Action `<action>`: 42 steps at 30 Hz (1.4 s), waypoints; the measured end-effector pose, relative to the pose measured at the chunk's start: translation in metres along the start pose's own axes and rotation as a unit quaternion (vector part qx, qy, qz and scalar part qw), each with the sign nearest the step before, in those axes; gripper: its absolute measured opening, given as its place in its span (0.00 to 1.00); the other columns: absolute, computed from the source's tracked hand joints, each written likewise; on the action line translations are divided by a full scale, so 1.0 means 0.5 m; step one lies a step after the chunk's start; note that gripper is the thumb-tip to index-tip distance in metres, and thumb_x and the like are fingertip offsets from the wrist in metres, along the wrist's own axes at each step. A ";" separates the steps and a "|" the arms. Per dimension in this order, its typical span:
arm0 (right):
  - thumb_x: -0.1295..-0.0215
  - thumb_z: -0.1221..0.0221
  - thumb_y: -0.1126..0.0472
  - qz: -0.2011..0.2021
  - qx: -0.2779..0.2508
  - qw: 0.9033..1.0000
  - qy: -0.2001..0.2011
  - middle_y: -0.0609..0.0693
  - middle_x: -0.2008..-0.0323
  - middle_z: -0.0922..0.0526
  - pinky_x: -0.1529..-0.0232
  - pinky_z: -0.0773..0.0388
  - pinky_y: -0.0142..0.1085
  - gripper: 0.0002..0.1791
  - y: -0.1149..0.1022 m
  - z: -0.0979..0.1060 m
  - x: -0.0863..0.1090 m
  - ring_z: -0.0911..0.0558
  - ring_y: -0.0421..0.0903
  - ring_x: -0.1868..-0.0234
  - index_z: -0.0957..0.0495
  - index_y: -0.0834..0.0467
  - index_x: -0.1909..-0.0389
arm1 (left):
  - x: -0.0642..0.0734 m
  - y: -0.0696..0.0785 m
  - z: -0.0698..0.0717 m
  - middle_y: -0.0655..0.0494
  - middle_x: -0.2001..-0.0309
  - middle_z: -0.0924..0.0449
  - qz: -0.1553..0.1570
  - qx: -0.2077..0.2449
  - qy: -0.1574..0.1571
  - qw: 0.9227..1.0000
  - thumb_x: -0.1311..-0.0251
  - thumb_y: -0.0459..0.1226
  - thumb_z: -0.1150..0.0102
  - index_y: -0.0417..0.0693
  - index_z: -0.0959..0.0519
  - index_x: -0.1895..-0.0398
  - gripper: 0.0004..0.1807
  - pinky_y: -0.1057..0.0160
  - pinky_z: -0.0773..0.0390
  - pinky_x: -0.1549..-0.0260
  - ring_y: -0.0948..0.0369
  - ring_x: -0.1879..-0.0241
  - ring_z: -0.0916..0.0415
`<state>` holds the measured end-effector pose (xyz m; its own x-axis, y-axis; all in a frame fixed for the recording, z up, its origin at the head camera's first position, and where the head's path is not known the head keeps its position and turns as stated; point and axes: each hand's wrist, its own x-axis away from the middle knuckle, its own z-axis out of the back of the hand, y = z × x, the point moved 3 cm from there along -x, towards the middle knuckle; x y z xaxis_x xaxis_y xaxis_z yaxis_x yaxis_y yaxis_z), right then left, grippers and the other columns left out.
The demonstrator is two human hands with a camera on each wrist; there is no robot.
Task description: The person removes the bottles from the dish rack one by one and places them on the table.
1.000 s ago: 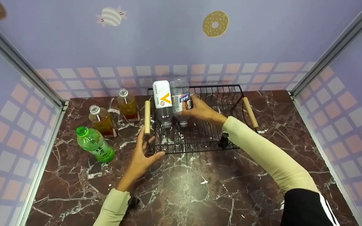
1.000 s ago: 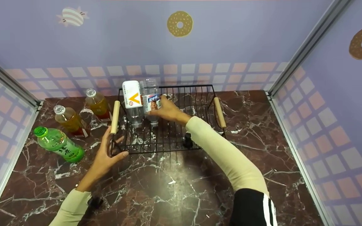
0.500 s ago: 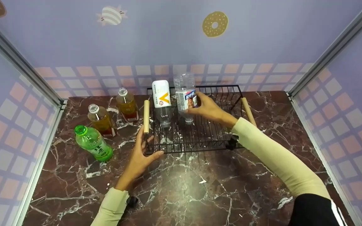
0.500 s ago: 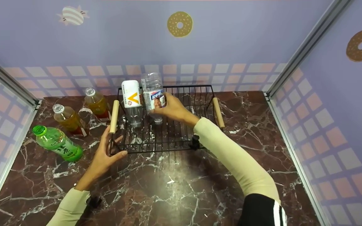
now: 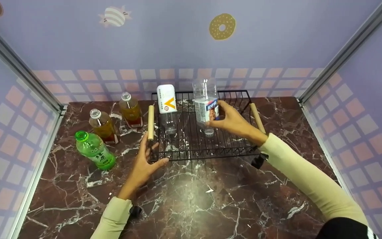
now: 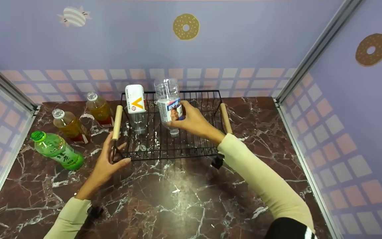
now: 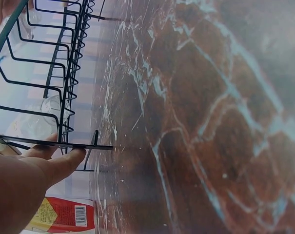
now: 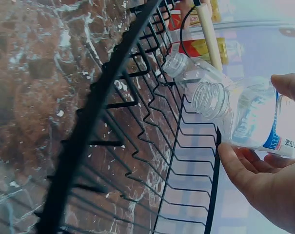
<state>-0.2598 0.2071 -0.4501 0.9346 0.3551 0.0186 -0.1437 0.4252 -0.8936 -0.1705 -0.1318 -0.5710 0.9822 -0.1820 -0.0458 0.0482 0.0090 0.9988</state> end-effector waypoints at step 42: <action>0.40 0.19 0.63 0.029 0.012 0.998 0.047 0.62 0.48 0.14 0.55 0.11 0.33 0.45 0.019 0.037 0.133 0.14 0.52 0.54 0.30 0.67 0.25 | -0.004 0.000 0.001 0.36 0.11 0.61 -0.019 0.015 -0.001 1.000 0.38 0.29 0.21 0.56 0.62 0.07 0.69 0.34 0.23 0.30 0.37 0.17 0.41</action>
<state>-0.2052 0.2500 -0.4492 0.9509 0.2998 -0.0767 -0.2054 0.4263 -0.8810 -0.1725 -0.1322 -0.5708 0.9793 -0.1841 -0.0846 0.0810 -0.0269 0.9964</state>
